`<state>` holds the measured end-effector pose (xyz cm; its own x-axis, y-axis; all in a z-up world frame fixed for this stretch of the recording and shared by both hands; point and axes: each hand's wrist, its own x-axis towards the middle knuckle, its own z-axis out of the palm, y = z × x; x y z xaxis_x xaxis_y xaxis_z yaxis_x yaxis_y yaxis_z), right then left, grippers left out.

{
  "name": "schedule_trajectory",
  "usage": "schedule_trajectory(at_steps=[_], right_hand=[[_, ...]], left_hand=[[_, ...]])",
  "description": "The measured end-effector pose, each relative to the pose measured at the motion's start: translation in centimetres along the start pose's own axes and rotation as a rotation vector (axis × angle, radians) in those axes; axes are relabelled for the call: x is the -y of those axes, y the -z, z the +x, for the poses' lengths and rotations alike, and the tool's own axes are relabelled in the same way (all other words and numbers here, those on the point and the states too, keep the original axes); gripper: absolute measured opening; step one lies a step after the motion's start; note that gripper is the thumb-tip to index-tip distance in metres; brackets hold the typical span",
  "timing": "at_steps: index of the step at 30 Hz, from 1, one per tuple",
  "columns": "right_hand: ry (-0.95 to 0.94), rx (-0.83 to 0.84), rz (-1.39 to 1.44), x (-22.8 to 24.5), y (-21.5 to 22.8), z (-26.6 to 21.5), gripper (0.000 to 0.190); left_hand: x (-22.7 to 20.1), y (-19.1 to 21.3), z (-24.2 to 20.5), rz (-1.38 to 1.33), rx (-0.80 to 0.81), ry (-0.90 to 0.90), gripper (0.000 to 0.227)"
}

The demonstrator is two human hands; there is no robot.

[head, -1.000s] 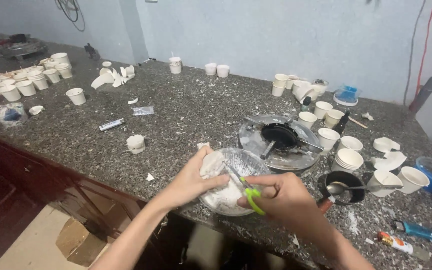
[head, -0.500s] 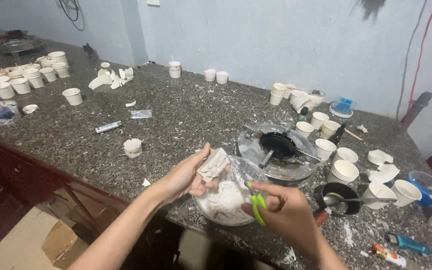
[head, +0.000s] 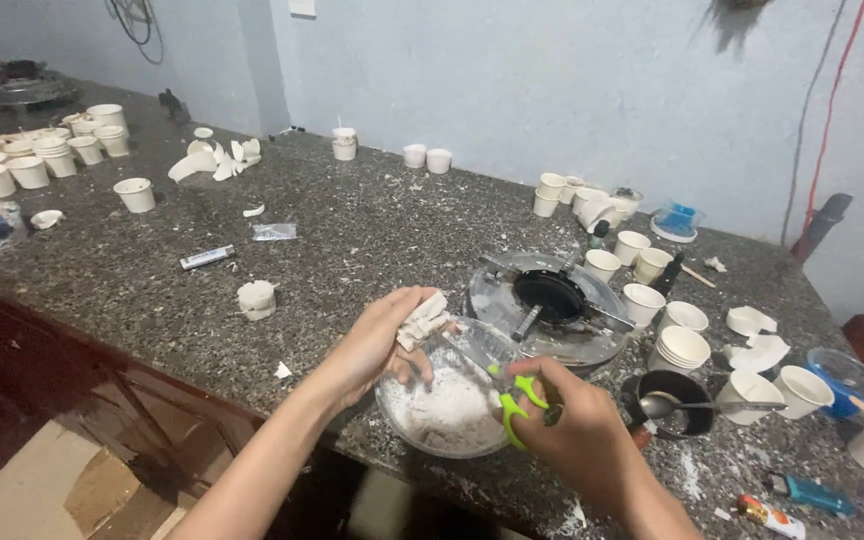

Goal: Trimming excess wax flashing from a molded object using a pair of scissors.

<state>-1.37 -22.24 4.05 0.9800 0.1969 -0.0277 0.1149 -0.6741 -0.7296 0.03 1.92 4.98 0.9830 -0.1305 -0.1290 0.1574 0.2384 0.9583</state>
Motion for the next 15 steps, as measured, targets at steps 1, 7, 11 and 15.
schedule_trajectory(at_steps=[1,7,11,15], right_hand=[[-0.001,-0.004,-0.003,0.5,0.3,-0.2,0.033],[-0.199,0.065,-0.239,4.1,1.2,-1.2,0.044],[-0.178,0.053,-0.228,4.1,1.3,-1.3,0.043],[-0.147,0.023,-0.299,4.2,1.3,-1.4,0.050]], left_hand=[[0.3,-0.1,0.2,-0.002,0.004,-0.001,0.044],[1.4,-0.2,1.1,-0.002,0.048,-0.047,0.053],[1.4,-0.4,1.4,-0.024,0.111,-0.098,0.055],[1.4,-0.5,1.6,0.008,0.155,-0.139,0.049]])
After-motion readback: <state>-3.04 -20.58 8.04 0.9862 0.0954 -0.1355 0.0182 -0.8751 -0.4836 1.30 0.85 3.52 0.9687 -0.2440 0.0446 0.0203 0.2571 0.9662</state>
